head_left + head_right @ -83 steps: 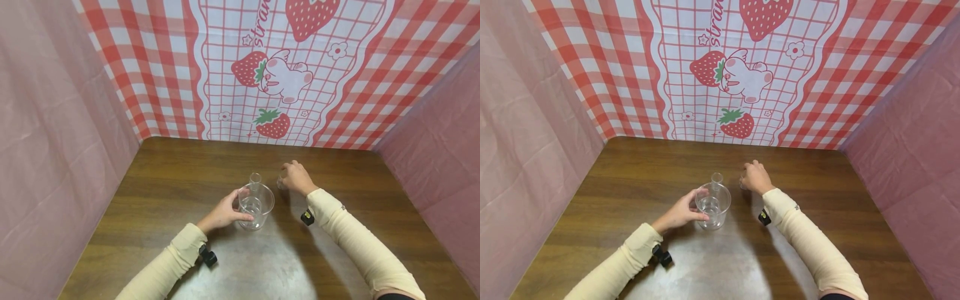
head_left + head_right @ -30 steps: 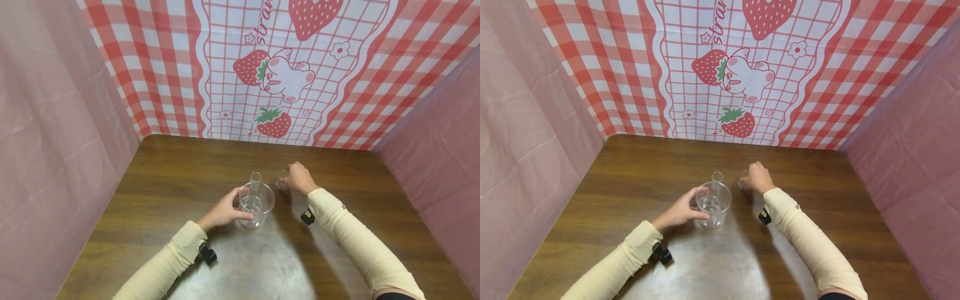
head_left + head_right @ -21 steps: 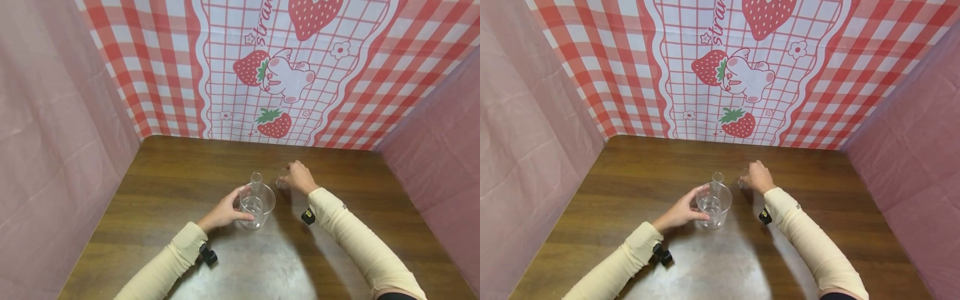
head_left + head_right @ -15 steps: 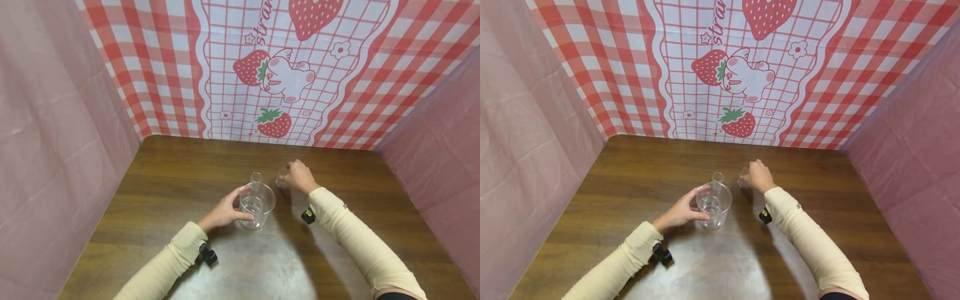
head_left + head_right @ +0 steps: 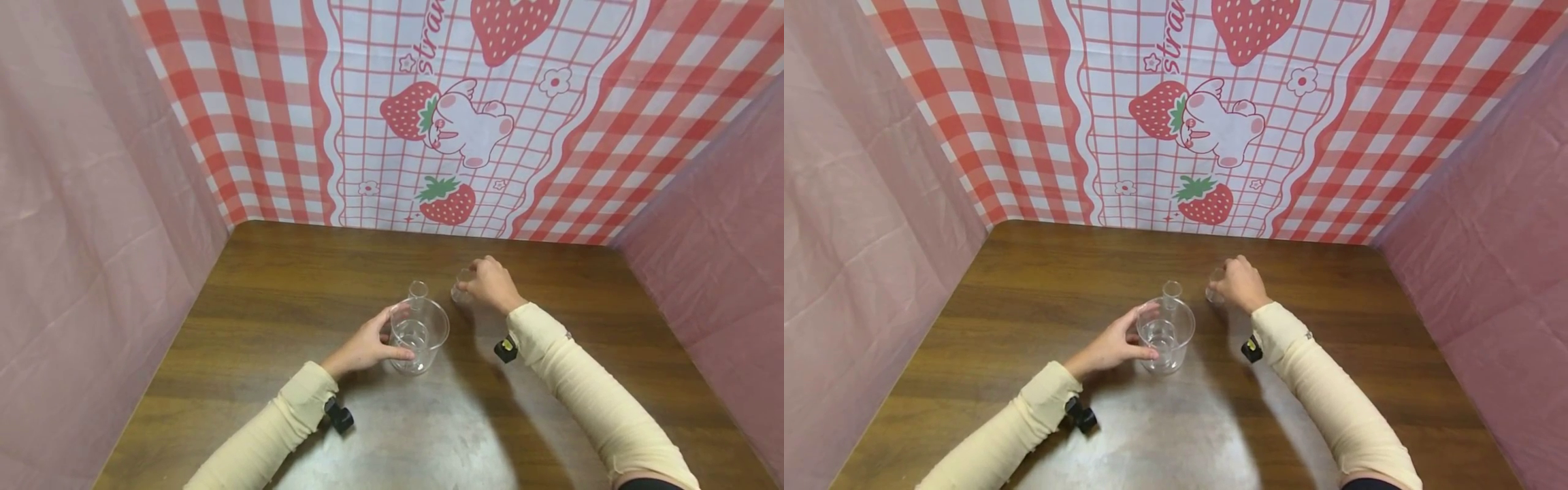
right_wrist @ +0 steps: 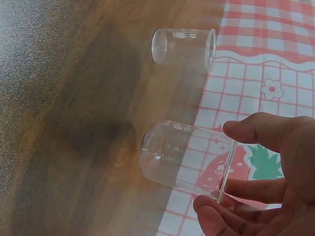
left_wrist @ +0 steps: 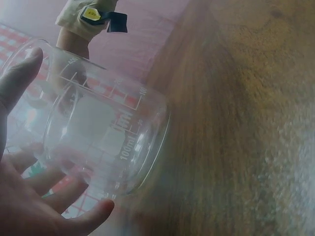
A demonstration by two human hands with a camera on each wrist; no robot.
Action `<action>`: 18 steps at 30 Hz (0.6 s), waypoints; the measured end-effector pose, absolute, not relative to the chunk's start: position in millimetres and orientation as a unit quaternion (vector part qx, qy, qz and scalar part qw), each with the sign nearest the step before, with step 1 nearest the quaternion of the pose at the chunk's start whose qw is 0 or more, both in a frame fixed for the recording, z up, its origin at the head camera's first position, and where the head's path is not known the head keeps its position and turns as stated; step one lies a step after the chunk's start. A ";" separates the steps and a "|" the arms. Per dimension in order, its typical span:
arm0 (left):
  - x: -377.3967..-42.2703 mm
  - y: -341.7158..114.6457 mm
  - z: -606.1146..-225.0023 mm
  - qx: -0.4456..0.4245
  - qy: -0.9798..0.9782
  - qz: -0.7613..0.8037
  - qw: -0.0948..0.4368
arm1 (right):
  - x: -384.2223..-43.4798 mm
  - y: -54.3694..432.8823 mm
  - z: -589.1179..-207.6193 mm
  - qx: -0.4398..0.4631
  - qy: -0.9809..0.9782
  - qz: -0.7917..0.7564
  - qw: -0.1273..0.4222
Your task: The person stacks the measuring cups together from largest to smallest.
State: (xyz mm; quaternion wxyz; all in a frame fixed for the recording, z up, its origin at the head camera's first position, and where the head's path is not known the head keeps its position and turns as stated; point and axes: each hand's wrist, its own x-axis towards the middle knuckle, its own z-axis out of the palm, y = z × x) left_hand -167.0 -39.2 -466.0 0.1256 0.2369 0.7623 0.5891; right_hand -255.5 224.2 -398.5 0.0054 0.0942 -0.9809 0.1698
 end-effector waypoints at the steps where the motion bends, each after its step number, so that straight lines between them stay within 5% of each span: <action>1: -166.9 -39.2 -466.2 0.239 0.762 0.588 0.125 | -255.4 224.0 -398.1 0.094 -0.981 0.171 0.006; 18: -166.1 -36.6 -469.2 0.253 0.735 0.618 0.118 | -253.7 221.8 -385.0 0.099 -0.978 0.181 0.015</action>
